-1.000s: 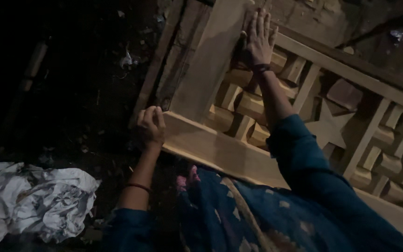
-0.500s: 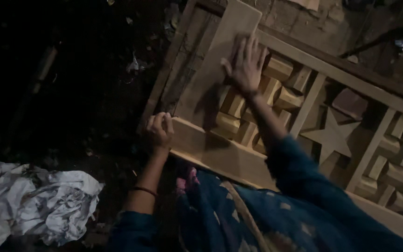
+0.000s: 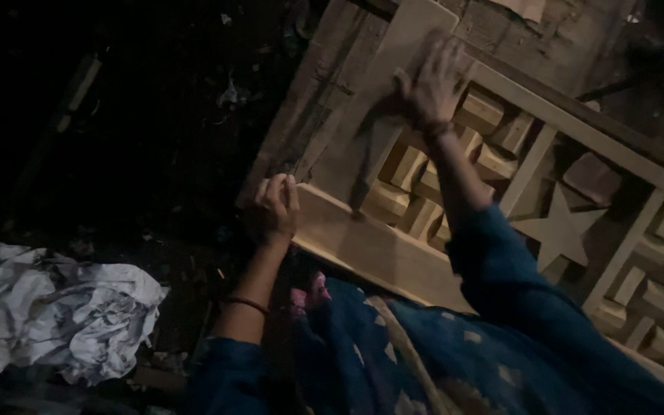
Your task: The person sands a wooden headboard with a sanding block. They work on the central star-shaped cutout and the surrounding carved details, moving the block back and forth to smooth the surfaces.
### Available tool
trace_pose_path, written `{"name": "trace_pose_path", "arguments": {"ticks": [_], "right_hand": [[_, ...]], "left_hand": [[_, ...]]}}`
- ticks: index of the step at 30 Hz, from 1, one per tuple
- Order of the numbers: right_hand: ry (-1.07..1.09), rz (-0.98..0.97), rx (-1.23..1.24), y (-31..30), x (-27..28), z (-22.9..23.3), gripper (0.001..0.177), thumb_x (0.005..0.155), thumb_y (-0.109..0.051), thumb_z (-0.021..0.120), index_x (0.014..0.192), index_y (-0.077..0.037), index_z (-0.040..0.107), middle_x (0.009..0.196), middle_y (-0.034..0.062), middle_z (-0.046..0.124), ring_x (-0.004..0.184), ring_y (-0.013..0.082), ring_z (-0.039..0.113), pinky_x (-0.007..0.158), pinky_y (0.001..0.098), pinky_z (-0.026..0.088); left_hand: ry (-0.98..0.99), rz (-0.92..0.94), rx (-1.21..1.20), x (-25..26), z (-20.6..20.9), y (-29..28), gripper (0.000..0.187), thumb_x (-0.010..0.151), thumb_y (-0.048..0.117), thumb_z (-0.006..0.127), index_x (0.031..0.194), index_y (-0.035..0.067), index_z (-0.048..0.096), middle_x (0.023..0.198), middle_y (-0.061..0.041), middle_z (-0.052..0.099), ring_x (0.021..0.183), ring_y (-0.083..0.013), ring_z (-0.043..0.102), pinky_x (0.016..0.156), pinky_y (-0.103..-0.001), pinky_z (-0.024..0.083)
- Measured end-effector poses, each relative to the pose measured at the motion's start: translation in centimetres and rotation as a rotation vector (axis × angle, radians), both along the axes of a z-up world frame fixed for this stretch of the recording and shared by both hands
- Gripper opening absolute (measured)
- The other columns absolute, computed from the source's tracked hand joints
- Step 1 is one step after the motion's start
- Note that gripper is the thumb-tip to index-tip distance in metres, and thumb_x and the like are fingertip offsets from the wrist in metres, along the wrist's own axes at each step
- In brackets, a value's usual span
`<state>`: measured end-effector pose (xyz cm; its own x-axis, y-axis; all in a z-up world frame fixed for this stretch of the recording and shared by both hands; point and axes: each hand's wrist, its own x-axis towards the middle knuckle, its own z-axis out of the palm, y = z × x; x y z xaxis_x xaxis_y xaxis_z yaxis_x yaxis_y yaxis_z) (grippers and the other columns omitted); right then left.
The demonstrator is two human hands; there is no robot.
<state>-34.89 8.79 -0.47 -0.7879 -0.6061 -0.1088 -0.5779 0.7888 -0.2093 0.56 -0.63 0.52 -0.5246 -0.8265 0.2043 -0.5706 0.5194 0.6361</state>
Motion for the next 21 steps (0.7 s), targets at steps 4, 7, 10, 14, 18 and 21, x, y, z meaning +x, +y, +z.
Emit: {"name": "trace_pose_path", "arguments": {"ticks": [4,7,10,14,18,21], "right_hand": [[0.119,0.16,0.066,1.8,7.2,-1.1,0.108,0.097,-0.085,0.021,0.167,-0.004,0.011,0.173,0.0188,-0.001,0.161,0.0295,-0.004,0.122,0.0593,-0.018],[0.035,0.117,0.084,1.4,5.9,-0.8,0.104,0.095,-0.083,0.02,0.166,-0.008,0.013,0.172,0.0163,-0.002,0.16,0.031,-0.004,0.12,0.062,-0.017],[-0.002,-0.013,0.033,-0.9,-0.4,0.4,0.102,0.095,-0.081,0.02,0.165,-0.008,0.014,0.173,0.0156,0.002,0.16,0.0325,-0.002,0.119,0.063,-0.014],[0.044,-0.008,0.039,-2.1,-3.9,1.6,0.098,0.103,-0.075,0.023,0.167,-0.002,0.01,0.174,0.0188,0.003,0.162,0.0322,-0.001,0.127,0.0567,-0.009],[0.115,0.231,-0.054,0.0,1.2,3.2,0.087,0.106,-0.062,0.039,0.162,0.0,0.017,0.169,0.0246,0.016,0.155,0.039,0.013,0.123,0.058,0.009],[-0.315,0.135,-0.079,3.6,8.5,4.0,0.061,0.107,-0.048,0.04,0.16,-0.016,0.036,0.152,0.0131,0.052,0.133,0.033,0.051,0.115,0.0498,0.042]], "left_hand": [[-0.065,-0.018,-0.012,0.0,0.3,0.0,0.03,0.103,0.034,0.059,0.102,0.009,0.076,0.095,-0.013,0.073,0.087,-0.0326,0.071,0.073,-0.044,0.056],[0.054,0.006,0.068,-0.3,-0.1,0.1,0.03,0.104,0.033,0.059,0.101,0.007,0.074,0.092,-0.015,0.071,0.084,-0.0328,0.07,0.072,-0.043,0.055],[-0.026,-0.009,0.003,0.0,-0.8,0.2,0.026,0.101,0.031,0.061,0.097,0.009,0.075,0.09,-0.013,0.072,0.082,-0.0342,0.07,0.069,-0.046,0.054],[0.146,-0.025,0.03,-0.5,-3.0,-0.1,0.025,0.101,0.026,0.06,0.097,0.005,0.072,0.089,-0.018,0.068,0.083,-0.0369,0.066,0.071,-0.046,0.053],[0.06,-0.078,0.068,0.0,-5.5,-0.1,0.028,0.107,0.027,0.056,0.1,0.005,0.071,0.095,-0.019,0.068,0.091,-0.0372,0.066,0.078,-0.046,0.055],[0.054,-0.082,-0.604,-0.4,-7.1,-0.4,0.02,0.116,0.02,0.057,0.117,0.006,0.072,0.11,-0.019,0.07,0.104,-0.0369,0.067,0.089,-0.045,0.058]]}}
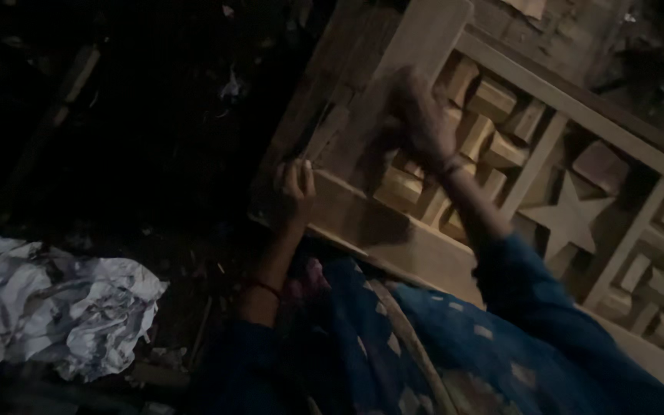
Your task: The person sands a wooden headboard with a sanding block. They work on the central star-shaped cutout and the surrounding carved details, moving the block back and forth to smooth the surfaces.
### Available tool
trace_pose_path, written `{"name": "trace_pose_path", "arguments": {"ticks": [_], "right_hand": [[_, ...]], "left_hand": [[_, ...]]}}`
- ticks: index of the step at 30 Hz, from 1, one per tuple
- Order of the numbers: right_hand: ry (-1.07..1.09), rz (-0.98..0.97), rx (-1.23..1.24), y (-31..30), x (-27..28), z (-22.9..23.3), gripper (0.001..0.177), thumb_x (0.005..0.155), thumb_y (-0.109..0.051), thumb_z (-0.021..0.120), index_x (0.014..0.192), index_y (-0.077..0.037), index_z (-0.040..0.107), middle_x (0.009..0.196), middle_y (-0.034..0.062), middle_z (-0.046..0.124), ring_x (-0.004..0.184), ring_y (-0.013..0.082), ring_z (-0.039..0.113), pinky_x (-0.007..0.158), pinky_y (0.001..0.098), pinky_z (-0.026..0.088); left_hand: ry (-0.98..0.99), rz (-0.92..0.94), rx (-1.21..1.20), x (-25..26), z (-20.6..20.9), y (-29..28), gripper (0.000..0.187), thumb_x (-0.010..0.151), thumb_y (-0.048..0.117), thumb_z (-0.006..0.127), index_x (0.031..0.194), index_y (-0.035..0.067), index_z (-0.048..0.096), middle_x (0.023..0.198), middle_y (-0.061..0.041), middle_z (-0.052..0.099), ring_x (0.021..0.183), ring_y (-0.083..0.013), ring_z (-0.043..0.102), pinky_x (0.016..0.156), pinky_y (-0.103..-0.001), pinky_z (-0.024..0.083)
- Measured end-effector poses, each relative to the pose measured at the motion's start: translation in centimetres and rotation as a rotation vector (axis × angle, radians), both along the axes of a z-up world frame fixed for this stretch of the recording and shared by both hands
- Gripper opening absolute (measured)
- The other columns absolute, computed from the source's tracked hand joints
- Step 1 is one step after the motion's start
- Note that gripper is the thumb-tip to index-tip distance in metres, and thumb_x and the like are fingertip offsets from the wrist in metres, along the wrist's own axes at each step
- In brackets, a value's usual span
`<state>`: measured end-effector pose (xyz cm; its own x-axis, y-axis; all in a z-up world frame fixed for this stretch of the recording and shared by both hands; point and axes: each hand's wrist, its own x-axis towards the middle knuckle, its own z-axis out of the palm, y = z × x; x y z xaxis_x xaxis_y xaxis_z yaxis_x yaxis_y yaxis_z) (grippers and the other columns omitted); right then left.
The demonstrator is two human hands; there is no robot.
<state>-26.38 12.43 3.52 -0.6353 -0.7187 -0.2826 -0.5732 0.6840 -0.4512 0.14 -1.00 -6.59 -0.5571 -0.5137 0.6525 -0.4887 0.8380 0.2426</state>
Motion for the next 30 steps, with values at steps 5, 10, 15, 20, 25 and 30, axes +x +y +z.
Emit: {"name": "trace_pose_path", "arguments": {"ticks": [5,10,15,20,25,30], "right_hand": [[0.367,0.632,-0.31,1.7,9.0,-1.1,0.053,0.109,-0.039,0.043,0.16,-0.022,0.04,0.167,0.0108,0.031,0.153,0.0342,0.029,0.122,0.062,0.017],[0.268,0.734,-0.155,4.8,9.5,-1.8,0.056,0.1,-0.034,0.047,0.156,-0.031,0.046,0.171,-0.0007,0.027,0.159,0.0257,0.02,0.125,0.0612,0.006],[0.067,0.624,-0.188,11.9,10.5,-0.9,0.053,0.101,-0.038,0.054,0.153,-0.028,0.05,0.164,-0.0023,0.039,0.152,0.0233,0.029,0.128,0.0552,0.02],[0.219,0.704,-0.227,14.4,12.5,0.8,0.059,0.101,-0.044,0.053,0.155,-0.023,0.043,0.168,0.0057,0.027,0.154,0.0289,0.024,0.122,0.06,0.019],[0.179,0.732,-0.097,7.9,14.2,1.6,0.071,0.104,-0.054,0.043,0.163,-0.02,0.024,0.171,0.0098,0.015,0.156,0.0288,0.017,0.123,0.0644,0.007],[0.268,0.819,0.053,-0.3,14.5,1.1,0.053,0.11,-0.059,0.034,0.152,-0.026,0.042,0.176,0.0087,0.011,0.164,0.0258,0.011,0.129,0.0603,0.002]], "left_hand": [[-0.108,0.044,0.727,0.5,-0.3,0.5,0.041,0.109,0.04,0.053,0.118,0.004,0.071,0.114,-0.019,0.072,0.101,-0.0363,0.069,0.082,-0.045,0.056],[0.016,0.034,0.539,0.2,1.2,0.2,0.039,0.111,0.038,0.055,0.115,0.003,0.072,0.108,-0.018,0.071,0.093,-0.037,0.07,0.076,-0.041,0.058],[0.138,-0.118,0.412,-0.6,3.4,-0.4,0.032,0.114,0.026,0.056,0.103,-0.002,0.067,0.092,-0.019,0.064,0.08,-0.0376,0.063,0.066,-0.047,0.05],[0.121,-0.074,0.604,-0.2,3.3,-0.2,0.03,0.109,0.026,0.055,0.1,0.002,0.069,0.09,-0.018,0.064,0.077,-0.0337,0.065,0.063,-0.043,0.053],[0.169,0.031,0.753,-0.9,-0.3,-1.2,0.038,0.113,0.036,0.052,0.104,0.003,0.069,0.091,-0.016,0.067,0.084,-0.0321,0.067,0.075,-0.043,0.053],[0.342,0.056,0.94,-0.6,-1.0,-2.3,0.053,0.108,0.048,0.042,0.12,0.003,0.068,0.109,-0.016,0.068,0.098,-0.0312,0.066,0.084,-0.041,0.053]]}}
